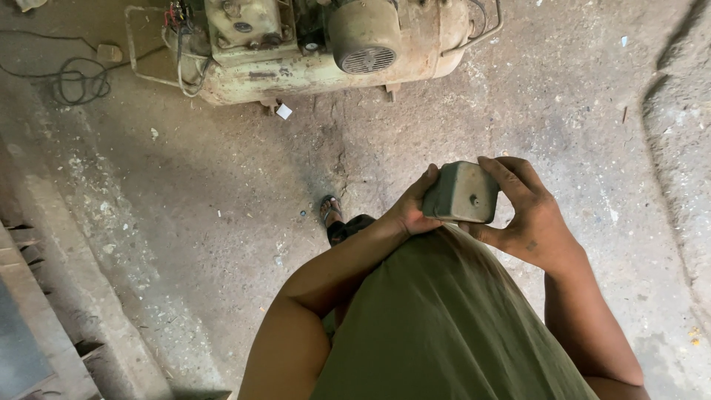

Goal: Assembling a pressure switch by fitting and securing the protective cover onto the base unit.

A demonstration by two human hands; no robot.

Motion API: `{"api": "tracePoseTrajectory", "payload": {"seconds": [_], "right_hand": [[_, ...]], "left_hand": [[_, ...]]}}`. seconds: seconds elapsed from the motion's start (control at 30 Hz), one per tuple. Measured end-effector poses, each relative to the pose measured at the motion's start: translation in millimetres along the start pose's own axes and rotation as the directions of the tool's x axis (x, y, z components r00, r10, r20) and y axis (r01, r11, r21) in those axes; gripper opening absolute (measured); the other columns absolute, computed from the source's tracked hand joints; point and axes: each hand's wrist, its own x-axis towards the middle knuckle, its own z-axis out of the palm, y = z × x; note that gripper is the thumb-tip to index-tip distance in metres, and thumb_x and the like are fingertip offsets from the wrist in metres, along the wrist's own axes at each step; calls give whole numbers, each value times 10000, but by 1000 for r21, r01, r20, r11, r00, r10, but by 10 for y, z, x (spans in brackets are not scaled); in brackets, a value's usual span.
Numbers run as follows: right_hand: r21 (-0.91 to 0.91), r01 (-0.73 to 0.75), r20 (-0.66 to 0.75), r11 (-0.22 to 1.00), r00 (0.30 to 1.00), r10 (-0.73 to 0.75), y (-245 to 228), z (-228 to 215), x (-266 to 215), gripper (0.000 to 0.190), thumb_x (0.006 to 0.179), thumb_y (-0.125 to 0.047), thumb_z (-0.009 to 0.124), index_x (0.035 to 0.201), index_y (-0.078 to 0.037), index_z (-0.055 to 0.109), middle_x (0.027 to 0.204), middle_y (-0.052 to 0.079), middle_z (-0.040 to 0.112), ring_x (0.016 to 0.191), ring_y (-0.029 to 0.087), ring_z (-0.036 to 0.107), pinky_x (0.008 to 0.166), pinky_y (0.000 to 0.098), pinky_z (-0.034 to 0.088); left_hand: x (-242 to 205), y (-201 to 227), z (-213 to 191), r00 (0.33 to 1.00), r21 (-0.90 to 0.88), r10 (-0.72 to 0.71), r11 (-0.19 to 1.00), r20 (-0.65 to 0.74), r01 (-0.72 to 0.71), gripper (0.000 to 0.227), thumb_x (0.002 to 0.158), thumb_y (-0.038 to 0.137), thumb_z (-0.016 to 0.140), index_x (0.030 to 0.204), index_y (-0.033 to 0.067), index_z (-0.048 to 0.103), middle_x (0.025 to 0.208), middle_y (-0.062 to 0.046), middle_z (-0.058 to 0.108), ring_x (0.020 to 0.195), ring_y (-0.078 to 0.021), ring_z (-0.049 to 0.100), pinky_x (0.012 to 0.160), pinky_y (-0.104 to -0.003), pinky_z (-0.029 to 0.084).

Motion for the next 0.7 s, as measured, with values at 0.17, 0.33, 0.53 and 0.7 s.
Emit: {"api": "tracePoseTrajectory", "payload": {"seconds": [0.17, 0.33, 0.53, 0.7], "right_hand": [[18, -1, -1, 1000, 1000, 1, 20, 14, 6, 960, 573, -199, 990, 1415, 48, 602, 1223, 263, 593, 1019, 477, 677, 896, 542, 565], [16, -1, -20, 1000, 1000, 1, 28, 15, 3, 950, 575, -160, 989, 1418, 45, 600, 1231, 256, 589, 1005, 463, 680, 908, 535, 563], [21, -7, -23, 1000, 1000, 7, -6, -25, 27, 939, 568, -117, 977, 1415, 48, 606, 1222, 258, 592, 986, 458, 682, 893, 536, 562], [10, -2, -23, 1000, 1000, 2, 30, -37, 13, 917, 587, -112, 968, 1412, 54, 604, 1235, 263, 587, 982, 456, 681, 897, 533, 560]], "left_hand": [[-43, -21, 175, 998, -42, -8, 999, -57, 6, 319, 1039, 375, 699, 1194, 99, 739, 1118, -160, 785, 1060, -331, 753, 949, -473, 598], [-1, -5, 217, 999, -23, -43, 999, -31, 42, 364, 1039, 445, 674, 1208, 127, 733, 1091, -131, 793, 1016, -310, 766, 927, -458, 616], [44, 4, -74, 998, 8, -59, 998, 21, 59, 460, 1039, 492, 657, 1255, 90, 708, 1101, -172, 781, 1015, -351, 762, 887, -542, 608], [52, 22, 20, 998, 36, -15, 999, 54, 13, 469, 1065, 485, 616, 1286, 76, 679, 1126, -194, 770, 1052, -344, 752, 949, -503, 594]]}}
